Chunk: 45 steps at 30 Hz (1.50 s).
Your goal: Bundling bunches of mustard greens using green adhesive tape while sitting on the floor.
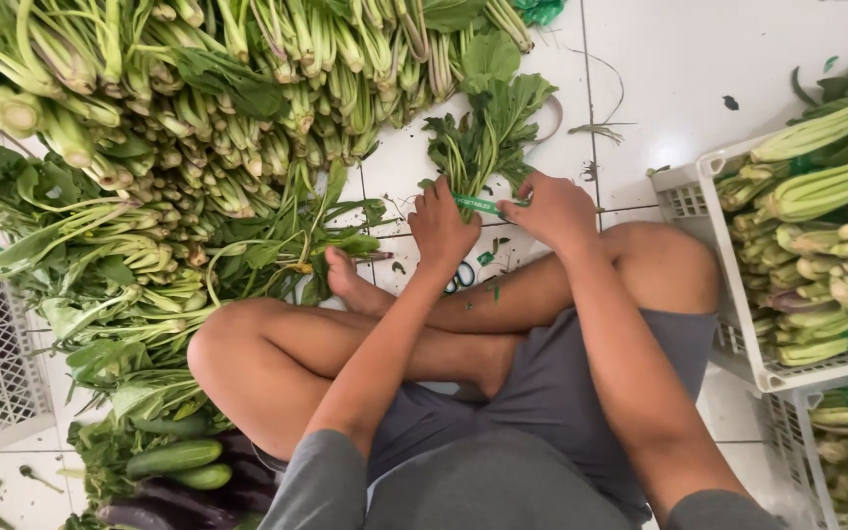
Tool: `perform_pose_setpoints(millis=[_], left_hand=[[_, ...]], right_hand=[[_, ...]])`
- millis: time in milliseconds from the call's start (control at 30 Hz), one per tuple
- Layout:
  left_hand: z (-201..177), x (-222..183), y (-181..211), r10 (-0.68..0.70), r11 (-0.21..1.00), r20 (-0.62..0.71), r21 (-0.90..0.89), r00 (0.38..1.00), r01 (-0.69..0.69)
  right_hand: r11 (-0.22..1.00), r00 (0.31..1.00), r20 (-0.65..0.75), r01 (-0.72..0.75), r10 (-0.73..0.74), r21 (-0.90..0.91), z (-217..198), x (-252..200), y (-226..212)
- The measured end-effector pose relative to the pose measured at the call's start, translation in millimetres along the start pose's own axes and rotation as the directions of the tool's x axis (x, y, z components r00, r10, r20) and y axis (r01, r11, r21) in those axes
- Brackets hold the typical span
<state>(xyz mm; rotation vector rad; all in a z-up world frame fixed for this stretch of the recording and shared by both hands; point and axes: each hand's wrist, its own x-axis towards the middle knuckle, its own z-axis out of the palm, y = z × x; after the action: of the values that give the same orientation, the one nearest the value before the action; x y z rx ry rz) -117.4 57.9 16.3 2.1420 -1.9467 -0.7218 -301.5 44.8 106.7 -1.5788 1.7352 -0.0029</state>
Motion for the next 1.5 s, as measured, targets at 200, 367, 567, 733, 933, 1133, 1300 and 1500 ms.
perform_pose_setpoints(millis=[200,367,567,733,933,1133,1300,1500], left_hand=[[-14.0,2.4,10.4,-0.041,0.999,0.073,-0.005,0.996,0.042],[-25.3,7.0,0.5,-0.08,0.983,0.148,-0.155,0.986,0.103],[-13.5,21.1,-23.5,-0.154,0.787,0.334,-0.527,0.93,0.32],[8.7,29.0,-56.7,-0.149,0.6,0.411,-0.685,0.899,0.413],[-44.7,-12.1,-25.2,-0.106,0.117,0.548,-0.821,0.829,0.558],[-45.0,-27.4,-36.5,-0.002,0.019,0.541,-0.841,0.841,0.541],[-36.1,-20.3,-45.7,-0.035,0.088,0.519,-0.849,0.854,0.52],[-11.7,-13.5,-43.7,-0.08,0.026,0.434,-0.899,0.897,0.438]], right_hand=[[0.997,0.995,-0.065,0.075,-0.072,0.032,4.4,6.1,12.2],[0.976,0.983,-0.13,0.151,-0.131,0.158,-12.1,-10.4,1.4],[0.928,0.967,-0.121,0.25,-0.225,0.275,-27.4,-31.7,-15.3],[0.889,0.926,-0.124,0.378,-0.358,0.259,-26.0,-43.4,-21.1],[0.795,0.881,-0.129,0.467,-0.455,0.386,-20.6,-48.7,-22.8],[0.712,0.742,-0.304,0.666,-0.598,0.223,-7.2,-45.1,-21.2],[0.683,0.692,-0.374,0.707,-0.617,0.182,7.2,-44.9,-25.2],[0.598,0.593,-0.439,0.788,-0.675,0.146,15.4,-42.5,-31.5]])
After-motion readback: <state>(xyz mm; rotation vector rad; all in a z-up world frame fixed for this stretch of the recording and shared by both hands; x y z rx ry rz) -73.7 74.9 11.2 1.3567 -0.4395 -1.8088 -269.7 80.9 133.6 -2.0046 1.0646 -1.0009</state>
